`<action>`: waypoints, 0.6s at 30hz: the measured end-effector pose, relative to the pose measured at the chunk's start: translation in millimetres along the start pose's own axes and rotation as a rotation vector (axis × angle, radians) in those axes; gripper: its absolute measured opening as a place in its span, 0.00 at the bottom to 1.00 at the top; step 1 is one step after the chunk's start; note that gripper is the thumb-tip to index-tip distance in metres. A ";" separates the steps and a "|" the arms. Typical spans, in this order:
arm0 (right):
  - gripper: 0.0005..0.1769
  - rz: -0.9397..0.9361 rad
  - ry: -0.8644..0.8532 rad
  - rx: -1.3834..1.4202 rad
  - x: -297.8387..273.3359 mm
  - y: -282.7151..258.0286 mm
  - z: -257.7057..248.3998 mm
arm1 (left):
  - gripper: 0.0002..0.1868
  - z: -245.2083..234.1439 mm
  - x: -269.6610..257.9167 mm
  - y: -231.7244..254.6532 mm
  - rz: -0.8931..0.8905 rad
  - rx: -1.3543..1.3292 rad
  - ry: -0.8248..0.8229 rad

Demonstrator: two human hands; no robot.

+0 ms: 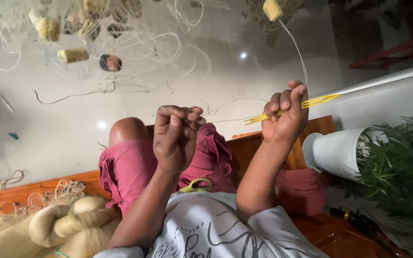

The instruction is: Repairing or assembling a fishing net using a net needle and scissors to tie knots and trim twine.

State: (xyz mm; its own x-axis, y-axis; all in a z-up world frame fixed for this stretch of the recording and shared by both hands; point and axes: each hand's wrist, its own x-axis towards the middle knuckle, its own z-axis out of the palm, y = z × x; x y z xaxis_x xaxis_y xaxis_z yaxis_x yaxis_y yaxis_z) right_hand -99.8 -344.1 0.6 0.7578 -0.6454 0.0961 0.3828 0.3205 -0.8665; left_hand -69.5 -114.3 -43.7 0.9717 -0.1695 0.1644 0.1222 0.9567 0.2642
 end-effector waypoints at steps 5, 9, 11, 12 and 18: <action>0.12 0.024 -0.001 0.069 6.1 17.9 1.8 | 0.06 4.3 1.4 -2.2 0.060 0.020 -0.055; 0.12 0.023 -0.009 0.121 9.0 23.1 -1.6 | 0.06 -0.7 4.4 2.3 0.079 0.033 -0.070; 0.12 0.004 -0.025 0.130 7.9 19.1 0.8 | 0.06 1.0 3.5 5.0 0.056 0.032 -0.068; 0.12 0.001 -0.026 0.133 7.0 19.6 2.2 | 0.06 2.7 3.9 5.8 0.056 0.033 -0.073; 0.12 0.007 -0.055 0.136 1.2 24.0 6.9 | 0.07 6.6 1.7 10.3 0.117 0.051 -0.095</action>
State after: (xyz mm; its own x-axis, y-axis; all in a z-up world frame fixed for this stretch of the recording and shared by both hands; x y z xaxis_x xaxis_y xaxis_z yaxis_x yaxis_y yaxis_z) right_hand -86.1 -332.5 -16.7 0.7868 -0.6054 0.1203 0.4427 0.4177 -0.7934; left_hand -68.0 -106.3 -34.4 0.9551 -0.0816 0.2849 -0.0032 0.9585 0.2852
